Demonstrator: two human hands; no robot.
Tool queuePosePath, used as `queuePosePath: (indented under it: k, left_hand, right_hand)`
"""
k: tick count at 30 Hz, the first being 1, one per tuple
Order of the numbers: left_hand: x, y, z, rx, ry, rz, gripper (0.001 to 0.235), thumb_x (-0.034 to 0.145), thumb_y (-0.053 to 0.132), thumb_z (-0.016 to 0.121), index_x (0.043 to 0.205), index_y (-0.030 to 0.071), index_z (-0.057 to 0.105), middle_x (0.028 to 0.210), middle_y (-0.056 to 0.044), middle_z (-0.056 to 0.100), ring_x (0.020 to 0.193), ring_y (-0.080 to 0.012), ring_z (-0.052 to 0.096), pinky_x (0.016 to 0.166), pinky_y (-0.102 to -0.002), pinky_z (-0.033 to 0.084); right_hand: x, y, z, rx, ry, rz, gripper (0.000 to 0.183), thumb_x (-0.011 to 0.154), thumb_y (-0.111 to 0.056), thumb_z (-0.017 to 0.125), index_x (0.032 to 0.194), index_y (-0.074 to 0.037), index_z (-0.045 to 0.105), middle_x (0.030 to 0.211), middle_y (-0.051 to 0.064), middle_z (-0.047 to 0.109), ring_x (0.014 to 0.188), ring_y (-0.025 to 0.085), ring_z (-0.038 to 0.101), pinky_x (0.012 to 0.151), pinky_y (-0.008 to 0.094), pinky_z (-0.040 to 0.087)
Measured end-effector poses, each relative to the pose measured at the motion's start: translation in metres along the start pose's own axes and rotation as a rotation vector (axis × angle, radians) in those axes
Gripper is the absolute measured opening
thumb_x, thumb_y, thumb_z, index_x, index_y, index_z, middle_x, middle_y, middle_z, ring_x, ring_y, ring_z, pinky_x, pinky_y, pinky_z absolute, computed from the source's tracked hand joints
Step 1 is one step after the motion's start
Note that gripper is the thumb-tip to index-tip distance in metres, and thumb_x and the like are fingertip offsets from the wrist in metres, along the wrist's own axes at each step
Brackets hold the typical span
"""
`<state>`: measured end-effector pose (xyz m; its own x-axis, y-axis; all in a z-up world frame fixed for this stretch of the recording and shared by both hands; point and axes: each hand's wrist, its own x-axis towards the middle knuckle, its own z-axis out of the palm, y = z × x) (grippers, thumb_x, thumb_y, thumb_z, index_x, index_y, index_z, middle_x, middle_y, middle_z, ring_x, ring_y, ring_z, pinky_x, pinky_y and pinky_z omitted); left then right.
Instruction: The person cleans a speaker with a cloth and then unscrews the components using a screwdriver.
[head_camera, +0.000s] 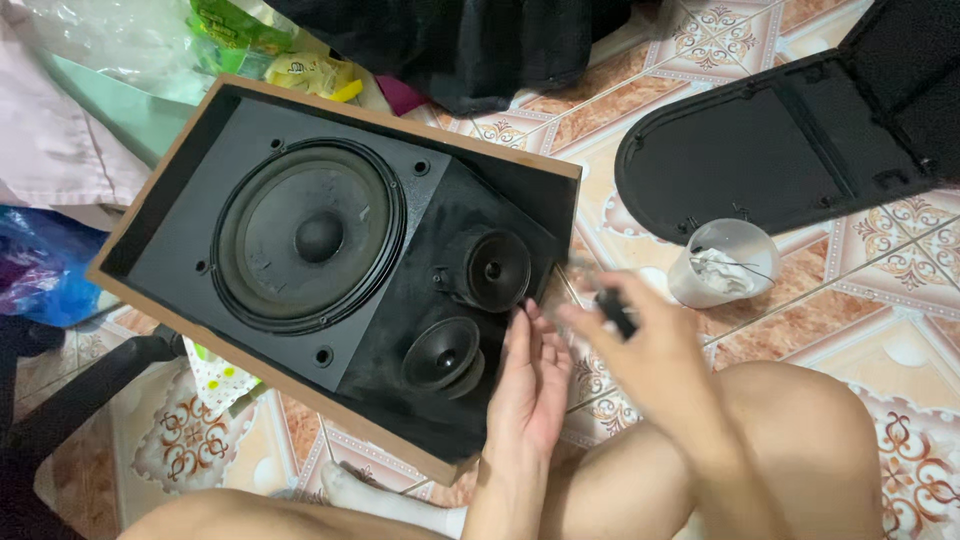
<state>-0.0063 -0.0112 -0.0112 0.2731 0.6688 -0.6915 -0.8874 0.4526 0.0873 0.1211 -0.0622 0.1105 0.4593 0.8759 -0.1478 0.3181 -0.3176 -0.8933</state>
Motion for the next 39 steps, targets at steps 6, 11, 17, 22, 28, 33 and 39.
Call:
queuePosePath:
  k: [6, 11, 17, 22, 28, 33, 39]
  left_hand:
    - [-0.024, -0.015, 0.010, 0.184, 0.048, -0.047, 0.029, 0.103, 0.026, 0.083, 0.132, 0.023, 0.081, 0.123, 0.008, 0.082, 0.098, -0.0048, 0.069, 0.085, -0.021, 0.056]
    - [-0.030, -0.025, 0.005, 0.297, -0.021, -0.045, 0.036, 0.101, 0.037, 0.082, 0.136, 0.028, 0.078, 0.125, 0.014, 0.080, 0.105, -0.0015, 0.069, 0.093, -0.026, 0.057]
    - [-0.037, -0.021, 0.007, 0.268, -0.020, -0.030, 0.034, 0.103, 0.035, 0.081, 0.136, 0.026, 0.077, 0.122, 0.012, 0.077, 0.102, -0.0033, 0.067, 0.093, -0.027, 0.059]
    - [-0.034, -0.018, 0.006, 0.292, -0.050, 0.009, 0.037, 0.103, 0.029, 0.081, 0.138, 0.019, 0.075, 0.126, 0.005, 0.078, 0.105, -0.0088, 0.069, 0.094, -0.029, 0.062]
    - [-0.038, -0.012, 0.013, 0.356, -0.008, 0.073, 0.037, 0.106, 0.029, 0.076, 0.141, 0.017, 0.073, 0.142, 0.000, 0.079, 0.121, -0.0119, 0.072, 0.103, -0.033, 0.059]
    - [-0.017, -0.004, 0.000, 0.265, -0.020, 0.074, 0.031, 0.108, 0.027, 0.076, 0.138, 0.020, 0.075, 0.143, 0.004, 0.080, 0.128, -0.0072, 0.070, 0.110, -0.034, 0.056]
    - [0.023, 0.005, -0.020, 0.208, -0.117, 0.046, 0.021, 0.110, 0.021, 0.081, 0.131, 0.014, 0.082, 0.122, 0.001, 0.086, 0.111, -0.0134, 0.078, 0.098, -0.039, 0.064]
  right_hand:
    - [-0.026, 0.025, -0.051, -0.249, -0.073, -0.251, 0.045, 0.107, -0.025, 0.068, 0.149, -0.014, 0.079, 0.134, 0.007, 0.087, 0.120, 0.022, 0.081, 0.110, 0.037, 0.053]
    - [-0.035, 0.035, -0.042, -0.198, -0.084, -0.239, 0.039, 0.098, -0.021, 0.076, 0.135, -0.018, 0.087, 0.132, 0.000, 0.092, 0.119, 0.015, 0.086, 0.101, 0.033, 0.061]
    - [-0.039, 0.035, -0.039, -0.167, -0.059, -0.297, 0.035, 0.101, -0.022, 0.076, 0.133, -0.012, 0.087, 0.127, 0.003, 0.092, 0.111, 0.017, 0.086, 0.092, 0.034, 0.063]
    - [-0.038, 0.039, -0.040, -0.169, -0.061, -0.378, 0.034, 0.102, -0.018, 0.076, 0.134, -0.011, 0.087, 0.120, 0.005, 0.089, 0.103, 0.020, 0.084, 0.089, 0.035, 0.062]
    - [-0.034, 0.033, -0.032, -0.234, -0.089, -0.543, 0.036, 0.105, -0.012, 0.076, 0.140, -0.010, 0.084, 0.120, 0.008, 0.076, 0.101, 0.029, 0.082, 0.088, 0.045, 0.059]
    - [-0.023, 0.029, -0.021, -0.207, -0.112, -0.549, 0.035, 0.104, -0.007, 0.075, 0.138, -0.012, 0.083, 0.120, 0.007, 0.076, 0.102, 0.029, 0.080, 0.089, 0.043, 0.059]
    - [-0.008, 0.022, -0.017, -0.339, -0.104, -0.555, 0.027, 0.103, -0.010, 0.078, 0.128, -0.009, 0.089, 0.112, 0.014, 0.082, 0.099, 0.039, 0.084, 0.088, 0.049, 0.066]
